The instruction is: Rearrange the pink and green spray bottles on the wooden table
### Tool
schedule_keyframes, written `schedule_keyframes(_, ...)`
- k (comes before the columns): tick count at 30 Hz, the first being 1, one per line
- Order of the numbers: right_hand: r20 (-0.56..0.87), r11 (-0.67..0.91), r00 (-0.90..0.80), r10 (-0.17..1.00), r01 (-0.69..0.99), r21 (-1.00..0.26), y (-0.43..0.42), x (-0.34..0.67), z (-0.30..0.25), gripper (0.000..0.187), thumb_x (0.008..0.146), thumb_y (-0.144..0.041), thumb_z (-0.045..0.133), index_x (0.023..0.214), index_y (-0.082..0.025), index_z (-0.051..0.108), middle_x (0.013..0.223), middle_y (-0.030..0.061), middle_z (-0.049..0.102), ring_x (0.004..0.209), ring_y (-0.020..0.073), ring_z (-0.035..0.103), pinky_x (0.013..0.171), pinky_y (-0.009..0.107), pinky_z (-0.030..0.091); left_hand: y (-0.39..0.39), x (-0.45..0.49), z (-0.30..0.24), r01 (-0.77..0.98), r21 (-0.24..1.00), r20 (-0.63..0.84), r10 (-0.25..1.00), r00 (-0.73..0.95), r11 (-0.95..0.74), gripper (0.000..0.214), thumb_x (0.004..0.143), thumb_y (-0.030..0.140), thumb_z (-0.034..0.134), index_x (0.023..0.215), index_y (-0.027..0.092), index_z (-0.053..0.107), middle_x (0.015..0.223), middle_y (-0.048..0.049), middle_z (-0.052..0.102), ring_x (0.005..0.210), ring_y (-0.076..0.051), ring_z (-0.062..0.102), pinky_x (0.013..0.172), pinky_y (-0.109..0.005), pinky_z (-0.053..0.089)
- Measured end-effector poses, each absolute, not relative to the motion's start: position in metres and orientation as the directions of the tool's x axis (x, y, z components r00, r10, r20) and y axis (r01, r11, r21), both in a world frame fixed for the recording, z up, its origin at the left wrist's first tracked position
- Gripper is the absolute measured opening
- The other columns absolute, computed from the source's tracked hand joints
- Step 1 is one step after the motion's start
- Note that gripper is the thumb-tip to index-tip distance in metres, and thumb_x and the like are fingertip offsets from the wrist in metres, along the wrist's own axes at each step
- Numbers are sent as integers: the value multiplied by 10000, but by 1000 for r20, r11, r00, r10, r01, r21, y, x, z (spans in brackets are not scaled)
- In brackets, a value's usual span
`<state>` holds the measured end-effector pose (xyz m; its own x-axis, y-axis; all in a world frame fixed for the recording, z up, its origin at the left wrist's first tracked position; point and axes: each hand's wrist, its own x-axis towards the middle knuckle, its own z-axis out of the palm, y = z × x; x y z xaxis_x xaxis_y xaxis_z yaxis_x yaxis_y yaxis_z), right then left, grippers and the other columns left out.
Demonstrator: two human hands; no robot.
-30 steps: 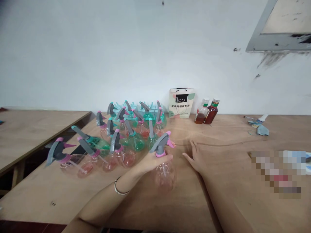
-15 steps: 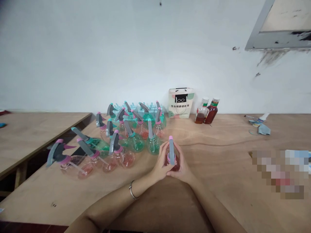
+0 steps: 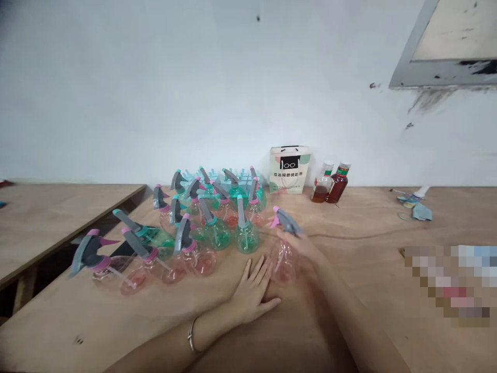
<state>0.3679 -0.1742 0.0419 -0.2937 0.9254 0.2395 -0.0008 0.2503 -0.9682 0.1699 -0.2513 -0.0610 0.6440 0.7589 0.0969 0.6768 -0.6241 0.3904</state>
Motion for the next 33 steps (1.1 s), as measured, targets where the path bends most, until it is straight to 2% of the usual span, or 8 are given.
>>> schedule_keyframes(5, 141, 99, -136, 981, -279, -955, -151, 370, 48, 439, 707, -509, 680, 1065, -256, 680, 1011, 60, 756, 1131, 309, 661, 956, 445, 513, -240, 163, -58, 694, 335, 164, 765, 623, -637, 741, 920, 644, 409, 1498, 182, 371, 1540, -146, 429, 1475, -306, 323, 1213, -613, 150)
schedule_keyframes(10, 56, 46, -26, 998, -292, -955, -151, 370, 47, 398, 670, -578, 730, 864, -235, 671, 837, 38, 746, 947, 259, 703, 872, 376, 529, -234, 158, -54, 606, 319, 523, 668, 529, -729, 308, 922, 355, 546, 1183, 224, 644, 1170, -81, 718, 1125, -218, 650, 1025, -412, 464)
schedule_keyframes(14, 58, 81, 86, 995, -301, -950, -155, 371, 51, 341, 693, -555, 727, 744, -232, 632, 674, -13, 671, 695, 165, 649, 706, 276, 519, -233, 154, -46, 575, 410, 841, 538, 62, -708, 249, 872, 220, 597, 1120, 234, 587, 977, -52, 648, 962, -191, 636, 882, -355, 490)
schedule_keyframes(17, 90, 101, 48, 995, -290, -952, -159, 369, 58, 342, 708, -554, 714, 777, -223, 660, 712, -1, 689, 693, 153, 632, 671, 252, 509, -221, 155, -43, 553, 608, 784, 539, -307, -569, 473, 823, 278, 656, 1254, 225, 470, 1138, -98, 540, 1110, -240, 567, 961, -414, 473)
schedule_keyframes(19, 75, 68, -15, 997, -272, -960, -163, 368, 62, 366, 715, -553, 713, 871, -223, 692, 827, 28, 735, 773, 177, 663, 685, 266, 519, -210, 156, -44, 509, 697, 706, 604, -369, -504, 612, 792, 329, 689, 1325, 224, 406, 1259, -127, 477, 1230, -279, 505, 1038, -467, 438)
schedule_keyframes(25, 46, -7, -191, 980, -269, -963, -170, 369, 66, 348, 713, -476, 759, 991, -273, 714, 1024, 32, 750, 970, 246, 693, 764, 334, 547, -188, 154, -50, 383, 834, 495, 846, -198, -398, 886, 749, 415, 739, 1452, 222, 236, 1494, -159, 345, 1430, -320, 346, 1199, -536, 272)
schedule_keyframes(30, 41, 13, -116, 992, -232, -973, -173, 369, 73, 183, 700, -393, 746, 761, -230, 689, 857, 30, 744, 921, 251, 702, 658, 305, 519, -176, 149, -52, 384, 846, 456, 875, -163, -369, 869, 736, 401, 748, 1425, 206, 255, 1472, -166, 398, 1407, -321, 393, 1192, -538, 282)
schedule_keyframes(33, 32, 23, -37, 999, -215, -976, -180, 365, 80, 282, 674, -451, 751, 609, -213, 614, 667, 31, 681, 799, 243, 695, 558, 290, 480, -173, 149, -55, 392, 842, 454, 879, -146, -370, 858, 721, 392, 763, 1401, 196, 276, 1443, -170, 427, 1374, -322, 434, 1174, -539, 313)
